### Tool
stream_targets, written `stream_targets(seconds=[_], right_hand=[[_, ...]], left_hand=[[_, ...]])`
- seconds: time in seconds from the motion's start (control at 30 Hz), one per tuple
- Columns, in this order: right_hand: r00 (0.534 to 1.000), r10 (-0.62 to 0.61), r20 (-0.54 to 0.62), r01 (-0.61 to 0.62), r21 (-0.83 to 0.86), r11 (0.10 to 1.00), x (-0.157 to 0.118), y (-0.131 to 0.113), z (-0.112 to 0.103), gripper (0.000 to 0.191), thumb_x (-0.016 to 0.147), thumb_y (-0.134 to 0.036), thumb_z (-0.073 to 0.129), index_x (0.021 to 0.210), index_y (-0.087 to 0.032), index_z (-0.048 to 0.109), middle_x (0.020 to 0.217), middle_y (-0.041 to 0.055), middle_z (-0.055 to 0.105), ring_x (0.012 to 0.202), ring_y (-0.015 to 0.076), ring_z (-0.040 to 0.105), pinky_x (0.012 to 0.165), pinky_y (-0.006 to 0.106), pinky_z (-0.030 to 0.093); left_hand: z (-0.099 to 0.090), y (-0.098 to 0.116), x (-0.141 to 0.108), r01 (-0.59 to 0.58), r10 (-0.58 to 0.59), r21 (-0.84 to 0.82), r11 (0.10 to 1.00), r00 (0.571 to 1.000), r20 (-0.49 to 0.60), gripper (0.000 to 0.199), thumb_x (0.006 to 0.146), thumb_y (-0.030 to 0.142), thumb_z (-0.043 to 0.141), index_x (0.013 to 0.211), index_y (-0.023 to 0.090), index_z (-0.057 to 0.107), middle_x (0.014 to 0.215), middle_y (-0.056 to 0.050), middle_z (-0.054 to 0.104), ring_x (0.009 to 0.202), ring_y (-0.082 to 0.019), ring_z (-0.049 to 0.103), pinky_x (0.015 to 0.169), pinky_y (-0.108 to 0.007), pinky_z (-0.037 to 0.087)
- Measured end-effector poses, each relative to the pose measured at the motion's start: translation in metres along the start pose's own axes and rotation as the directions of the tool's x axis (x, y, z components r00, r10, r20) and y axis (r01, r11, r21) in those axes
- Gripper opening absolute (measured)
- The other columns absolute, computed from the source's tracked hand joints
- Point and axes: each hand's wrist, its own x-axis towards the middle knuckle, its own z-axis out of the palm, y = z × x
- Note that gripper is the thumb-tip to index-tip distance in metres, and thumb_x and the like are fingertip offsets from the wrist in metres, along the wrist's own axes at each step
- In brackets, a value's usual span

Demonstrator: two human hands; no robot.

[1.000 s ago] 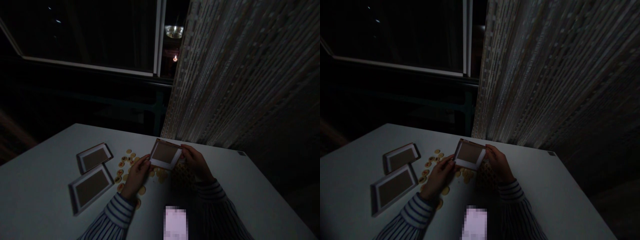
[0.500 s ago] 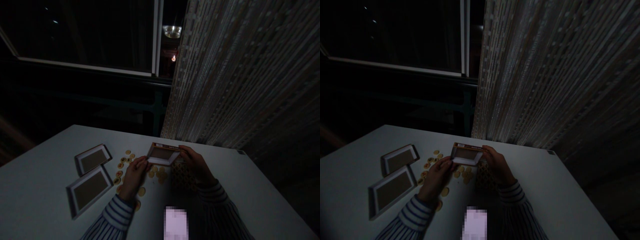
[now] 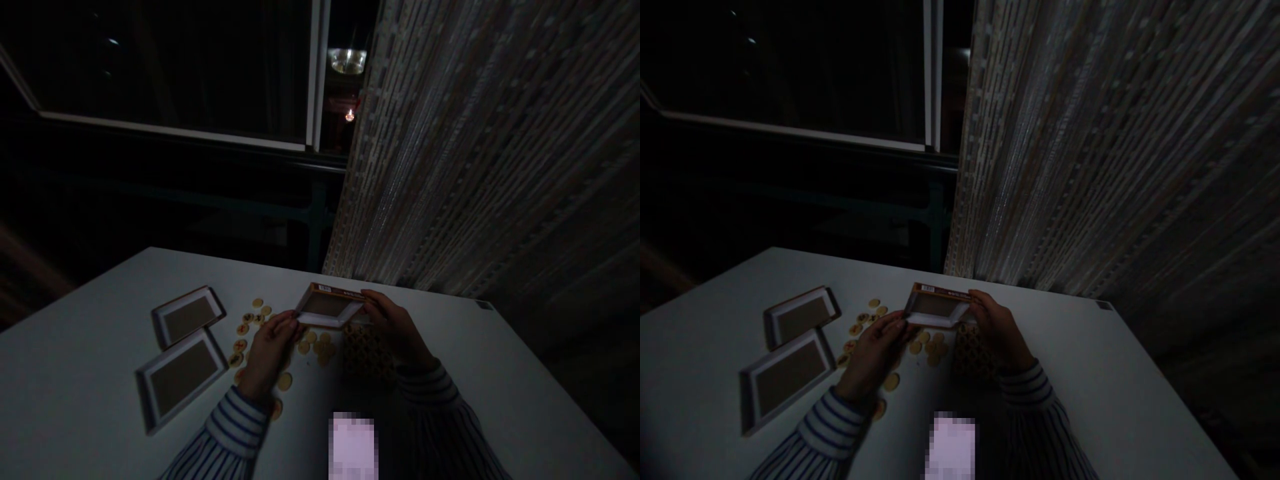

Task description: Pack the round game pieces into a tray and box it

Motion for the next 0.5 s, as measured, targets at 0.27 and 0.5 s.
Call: stream_targets(seconds=[0.27,0.5], right_hand=[[1.000,0.020,-0.008,-0.020,-0.057,0.998,0.000,0.008,-0.002,0.037,0.085,-0.033,0.041,0.116,-0.019,0.055,0.100,0.0075,0.066,0.092,0.0198,0.061,0.082,0.034,0.047],[0.994,0.034,0.105,-0.023,-0.101,0.995,0.001,0.021,0.001,0.035,0.086,-0.034,0.038,0.111,-0.020,0.058,0.098,0.0056,0.068,0.088,0.0197,0.063,0.077,0.031,0.048]], left_hand=[[0.002,0.001,-0.001,-0.073,0.073,0.018,0.997,0.997,-0.022,0.042,0.062,0.031,0.073,0.098,0.014,0.060,0.082,-0.005,0.068,0.075,-0.016,0.065,0.074,-0.028,0.050],[0.002,0.003,-0.001,-0.151,0.155,0.105,0.983,0.988,-0.027,0.035,0.063,0.030,0.073,0.093,0.016,0.062,0.088,-0.005,0.068,0.079,-0.016,0.064,0.075,-0.027,0.049]])
